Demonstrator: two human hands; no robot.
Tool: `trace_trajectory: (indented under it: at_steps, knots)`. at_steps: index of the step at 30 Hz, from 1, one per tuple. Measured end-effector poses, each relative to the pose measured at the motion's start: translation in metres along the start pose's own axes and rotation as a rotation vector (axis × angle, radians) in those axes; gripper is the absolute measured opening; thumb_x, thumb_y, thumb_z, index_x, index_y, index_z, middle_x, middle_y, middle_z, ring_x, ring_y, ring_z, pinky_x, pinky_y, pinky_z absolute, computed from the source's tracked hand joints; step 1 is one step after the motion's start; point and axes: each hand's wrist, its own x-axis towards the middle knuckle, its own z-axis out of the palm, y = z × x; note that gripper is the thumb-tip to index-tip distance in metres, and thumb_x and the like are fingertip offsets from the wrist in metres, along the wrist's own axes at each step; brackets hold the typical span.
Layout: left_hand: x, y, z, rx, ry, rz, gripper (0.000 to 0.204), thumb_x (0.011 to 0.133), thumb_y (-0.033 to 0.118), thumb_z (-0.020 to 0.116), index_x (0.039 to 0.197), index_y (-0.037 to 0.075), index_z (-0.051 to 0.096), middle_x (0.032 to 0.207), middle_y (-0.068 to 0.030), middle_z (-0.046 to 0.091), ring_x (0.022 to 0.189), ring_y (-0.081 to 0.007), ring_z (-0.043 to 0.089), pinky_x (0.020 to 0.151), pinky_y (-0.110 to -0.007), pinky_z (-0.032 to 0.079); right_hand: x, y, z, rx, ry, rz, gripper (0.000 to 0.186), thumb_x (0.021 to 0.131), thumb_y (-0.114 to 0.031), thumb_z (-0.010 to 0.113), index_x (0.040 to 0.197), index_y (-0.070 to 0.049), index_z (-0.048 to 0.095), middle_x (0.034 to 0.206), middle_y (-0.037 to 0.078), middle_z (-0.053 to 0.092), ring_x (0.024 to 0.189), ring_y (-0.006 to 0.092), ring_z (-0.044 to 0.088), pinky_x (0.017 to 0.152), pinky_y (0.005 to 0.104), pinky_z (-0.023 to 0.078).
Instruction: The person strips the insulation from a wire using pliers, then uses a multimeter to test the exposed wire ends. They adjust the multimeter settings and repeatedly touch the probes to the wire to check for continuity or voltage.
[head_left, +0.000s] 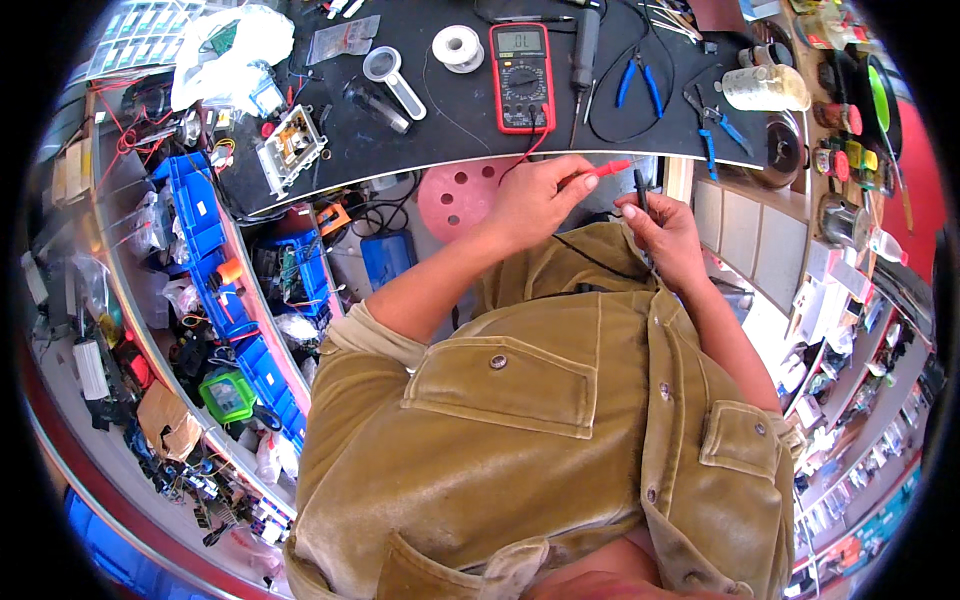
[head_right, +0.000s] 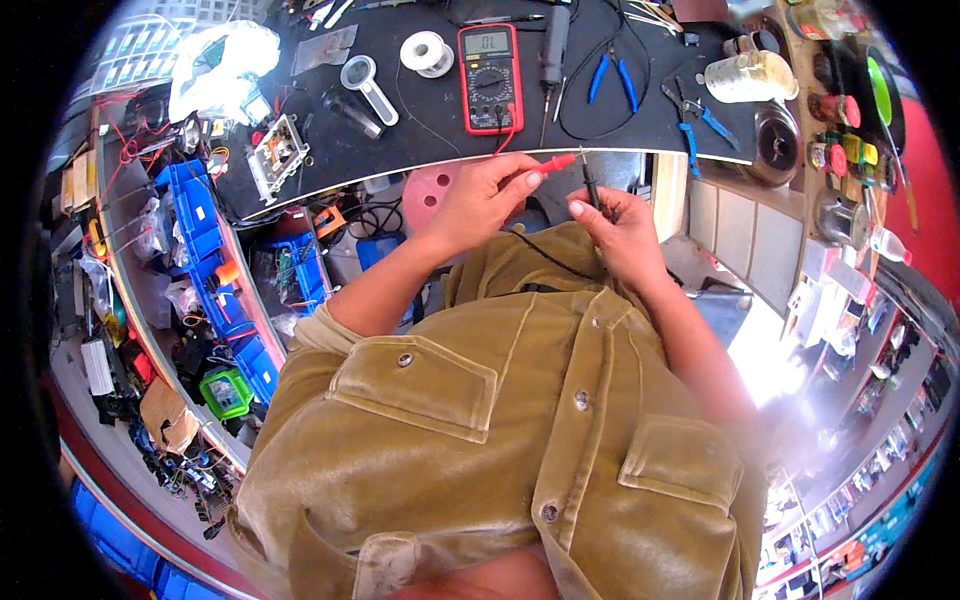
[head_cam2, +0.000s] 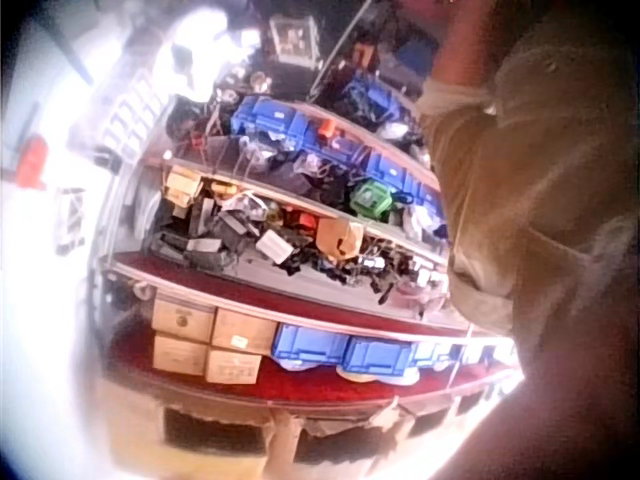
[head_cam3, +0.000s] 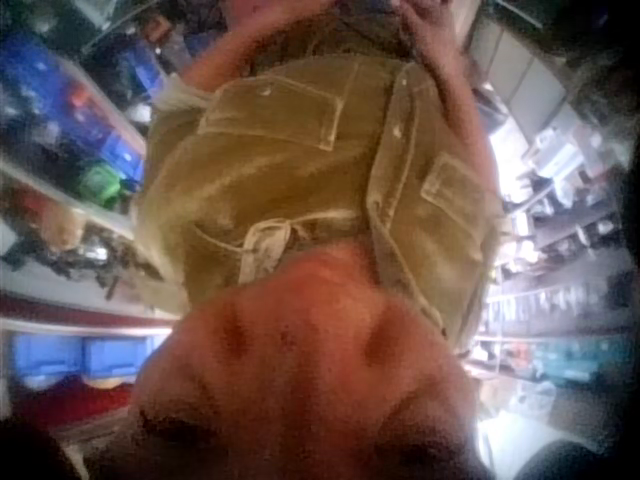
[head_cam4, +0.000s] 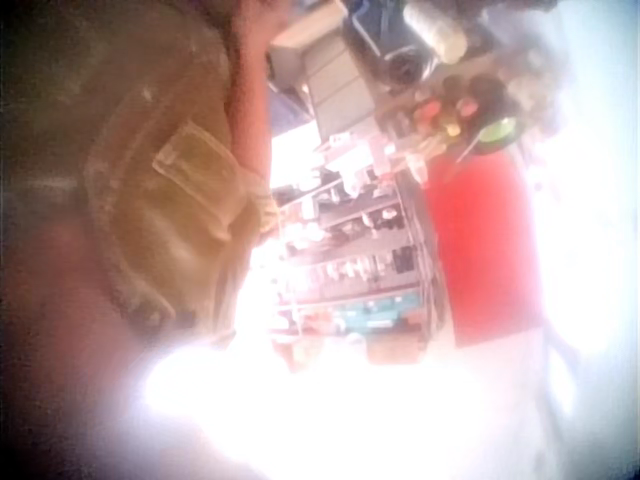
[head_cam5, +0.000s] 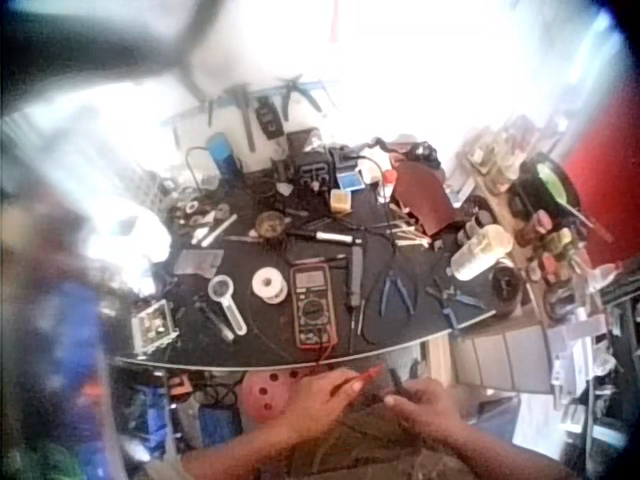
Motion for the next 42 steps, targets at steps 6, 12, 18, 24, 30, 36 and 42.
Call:
trace_trajectory:
  at_steps: [6,12,18,24,30,36,42]
  knots:
    - [-0.008,-0.008,0.000,0.148,0.053,0.037,0.023,0.091,0.025,0.057,0.095,0.002,0.063,0.064,-0.0051,0.060,0.058,-0.0119,0.057,0.053,-0.030,0.043,-0.003,-0.001,0.003,-0.048,-0.030,-0.025,0.016,0.086,-0.017,0.067,0.090,-0.001,0.066,0.069,-0.009,0.050,0.060,0.0005,0.040,0.052,0.0190,0.031]
    - [-0.016,-0.004,-0.001,0.143,0.084,-0.012,0.024,0.090,0.030,0.055,0.093,0.008,0.064,0.069,-0.0127,0.061,0.061,-0.0286,0.060,0.054,-0.039,0.043,-0.007,-0.005,0.009,-0.033,-0.036,-0.049,0.016,0.086,-0.016,0.067,0.089,0.000,0.065,0.071,-0.008,0.051,0.064,0.0013,0.042,0.055,0.0194,0.034]
    - [-0.018,-0.008,-0.002,0.145,0.077,0.004,0.024,0.090,0.031,0.055,0.094,0.009,0.064,0.067,-0.0127,0.060,0.060,-0.0280,0.059,0.054,-0.039,0.043,-0.008,-0.005,0.011,-0.054,-0.042,-0.040,0.016,0.086,-0.016,0.066,0.087,0.000,0.065,0.070,-0.008,0.050,0.064,0.0017,0.042,0.056,0.0198,0.034]
    - [-0.020,-0.004,-0.003,0.180,0.050,-0.052,0.026,0.091,0.027,0.057,0.099,0.005,0.065,0.074,-0.0097,0.064,0.066,-0.0176,0.061,0.060,-0.031,0.045,-0.009,-0.003,0.011,-0.036,-0.040,-0.018,0.015,0.086,-0.015,0.066,0.087,0.000,0.065,0.071,-0.007,0.052,0.065,0.0018,0.043,0.057,0.0198,0.035]
    - [-0.019,-0.002,0.000,0.125,0.077,-0.072,0.024,0.090,0.030,0.056,0.095,0.008,0.064,0.067,-0.0115,0.059,0.059,-0.0237,0.057,0.055,-0.036,0.043,-0.010,0.000,0.012,0.017,-0.028,-0.022,0.015,0.086,-0.014,0.065,0.088,0.001,0.065,0.078,-0.005,0.059,0.072,0.0033,0.048,0.064,0.0206,0.040]
    - [-0.018,-0.010,0.004,-0.001,0.169,0.018,0.024,0.093,0.024,0.052,0.103,0.004,0.059,0.063,-0.0076,0.057,0.057,-0.0163,0.056,0.055,-0.031,0.044,-0.005,-0.008,0.008,0.002,-0.047,-0.091,0.017,0.087,-0.017,0.065,0.088,0.000,0.065,0.075,-0.006,0.056,0.070,0.0036,0.046,0.061,0.0211,0.038]
    - [0.000,0.024,0.019,-0.425,0.129,0.124,0.030,0.084,0.014,0.067,0.108,0.004,0.052,0.086,0.0030,0.053,0.072,-0.0036,0.046,0.062,-0.020,0.040,-0.001,-0.031,0.002,0.175,0.011,-0.173,0.021,0.087,-0.022,0.066,0.098,-0.004,0.066,0.068,-0.007,0.053,0.055,0.0012,0.038,0.048,0.0191,0.029]
